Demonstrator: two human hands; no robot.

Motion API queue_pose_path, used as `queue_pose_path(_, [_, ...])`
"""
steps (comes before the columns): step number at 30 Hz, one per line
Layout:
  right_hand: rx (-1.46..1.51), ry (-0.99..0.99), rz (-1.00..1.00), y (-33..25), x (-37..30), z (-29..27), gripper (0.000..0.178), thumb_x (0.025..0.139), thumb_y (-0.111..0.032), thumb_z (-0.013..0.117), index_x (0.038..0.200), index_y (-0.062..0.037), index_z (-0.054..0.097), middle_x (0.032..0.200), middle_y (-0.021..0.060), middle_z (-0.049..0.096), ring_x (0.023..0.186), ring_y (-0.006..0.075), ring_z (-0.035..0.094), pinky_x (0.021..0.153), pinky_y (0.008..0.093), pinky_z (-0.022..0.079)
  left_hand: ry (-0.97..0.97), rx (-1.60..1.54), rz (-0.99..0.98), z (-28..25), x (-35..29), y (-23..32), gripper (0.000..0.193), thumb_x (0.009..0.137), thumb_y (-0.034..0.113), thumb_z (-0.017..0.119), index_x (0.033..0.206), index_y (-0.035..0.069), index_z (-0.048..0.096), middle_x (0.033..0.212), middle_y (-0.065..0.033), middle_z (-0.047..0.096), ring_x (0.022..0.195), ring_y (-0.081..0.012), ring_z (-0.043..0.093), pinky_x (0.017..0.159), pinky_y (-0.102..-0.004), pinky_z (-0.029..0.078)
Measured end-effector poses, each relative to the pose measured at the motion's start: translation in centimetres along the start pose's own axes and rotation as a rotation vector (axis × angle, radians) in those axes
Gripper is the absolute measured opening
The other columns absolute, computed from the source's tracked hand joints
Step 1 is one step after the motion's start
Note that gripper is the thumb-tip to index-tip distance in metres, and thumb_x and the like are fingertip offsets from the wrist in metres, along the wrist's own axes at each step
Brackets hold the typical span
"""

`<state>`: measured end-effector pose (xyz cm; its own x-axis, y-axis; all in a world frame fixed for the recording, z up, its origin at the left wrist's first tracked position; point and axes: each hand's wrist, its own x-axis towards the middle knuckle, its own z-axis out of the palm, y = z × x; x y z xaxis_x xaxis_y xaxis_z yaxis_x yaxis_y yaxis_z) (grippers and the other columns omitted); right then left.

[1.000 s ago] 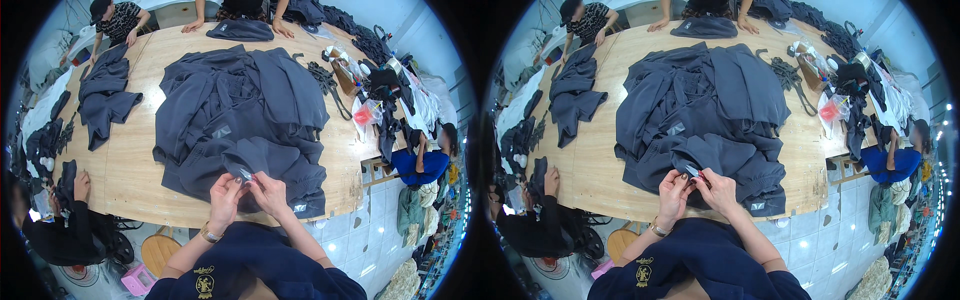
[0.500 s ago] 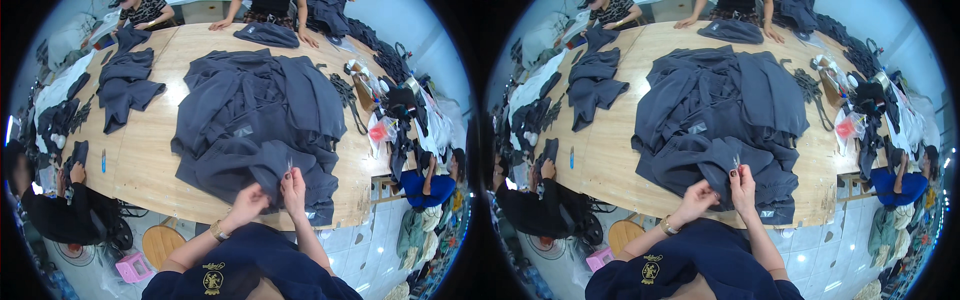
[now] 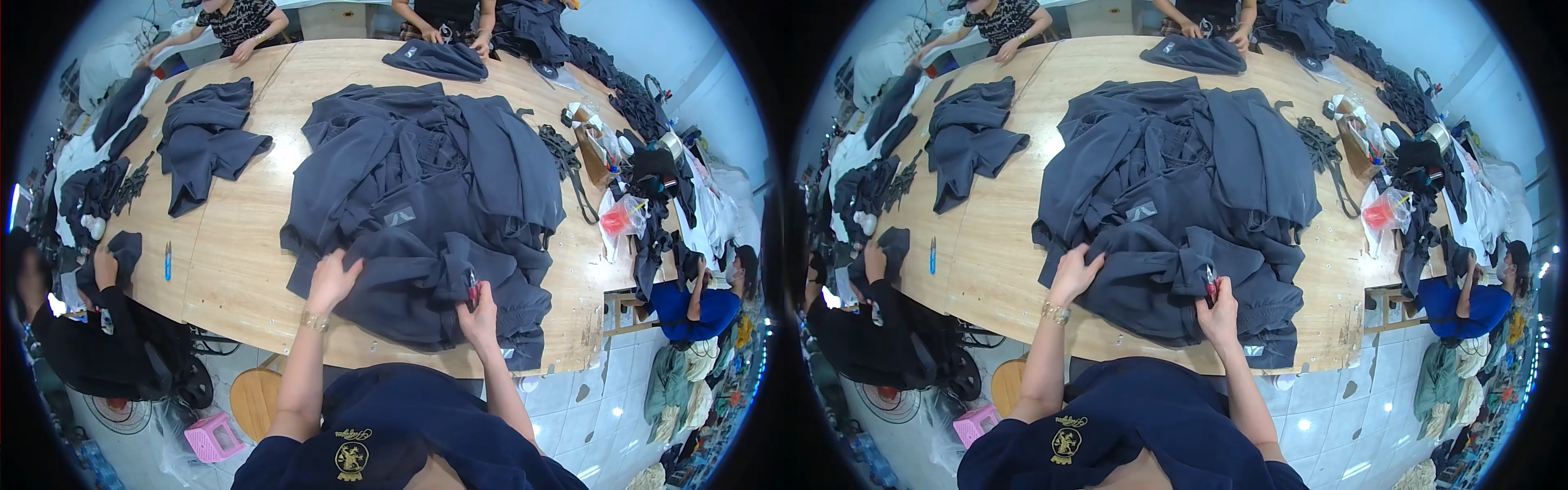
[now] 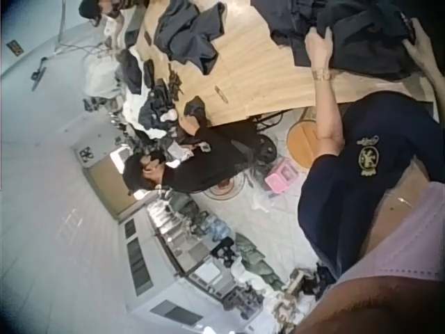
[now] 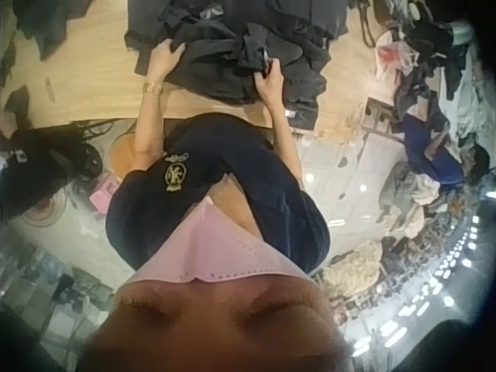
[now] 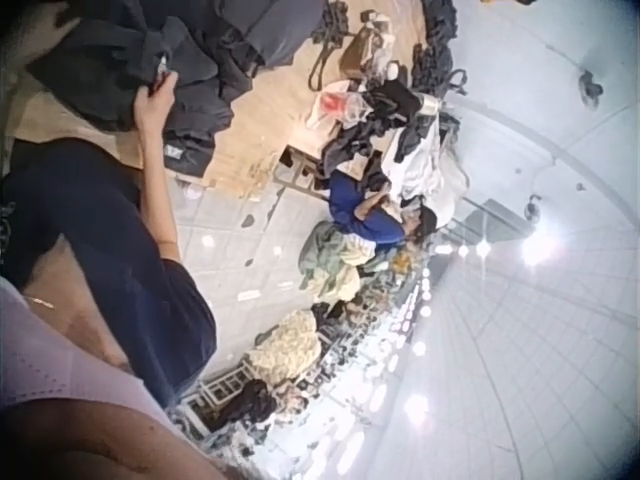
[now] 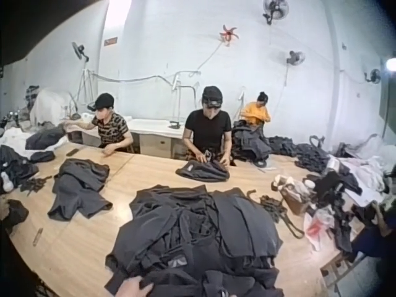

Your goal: The person is inspecting grey garments and trimming loose threads with small scissors in a textile manufacturing environment.

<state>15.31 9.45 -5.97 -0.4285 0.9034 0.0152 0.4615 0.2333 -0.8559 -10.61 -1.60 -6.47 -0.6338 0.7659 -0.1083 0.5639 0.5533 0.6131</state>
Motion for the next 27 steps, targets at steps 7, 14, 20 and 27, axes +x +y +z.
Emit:
queue_pose_path(7, [0.732,0.149,-0.046,-4.9,1.2,-6.4,0.03,0.083,0.008,0.056,0.078,-0.01,0.034,0.076,-0.0016,0.041,0.069,0.0048,0.039,0.061,0.0181,0.036,0.062,-1.419,-0.069,-10.0,-2.1,0.3,0.021,0.09,0.018,0.057,0.106,0.004,0.06,0.099,-0.0037,0.064,0.089,-0.0124,0.06,0.081,-0.0284,0.048])
queue_pose_path(14, [0.931,0.099,-0.083,-10.7,3.7,-7.9,0.029,0.084,0.003,0.058,0.081,-0.0124,0.034,0.076,-0.0044,0.04,0.069,0.0032,0.038,0.063,0.0165,0.031,0.237,-1.522,0.614,-17.5,-3.2,8.8,0.063,0.089,0.01,0.057,0.143,0.007,0.024,0.111,-0.0064,0.058,0.098,-0.0131,0.055,0.094,-0.0317,0.044])
queue_pose_path(20, [0.554,0.207,0.127,-0.7,7.5,-4.0,0.019,0.086,-0.005,0.062,0.087,-0.0057,0.044,0.081,0.0004,0.055,0.068,0.0038,0.047,0.063,0.0181,0.04,0.238,-0.819,-0.03,-7.1,3.2,1.1,0.075,0.089,0.004,0.056,0.147,0.014,0.01,0.122,-0.0203,0.049,0.103,-0.0157,0.054,0.086,-0.0268,0.045])
queue_pose_path(27, [0.257,0.349,0.017,2.1,0.7,-3.2,0.018,0.084,-0.003,0.063,0.09,-0.0031,0.046,0.074,0.0,0.047,0.061,0.0052,0.043,0.057,0.0202,0.039,0.443,-0.804,-0.045,-2.3,-1.7,-4.3,0.047,0.091,0.007,0.055,0.131,0.0,0.032,0.114,-0.0163,0.053,0.098,-0.0166,0.057,0.083,-0.0266,0.046])
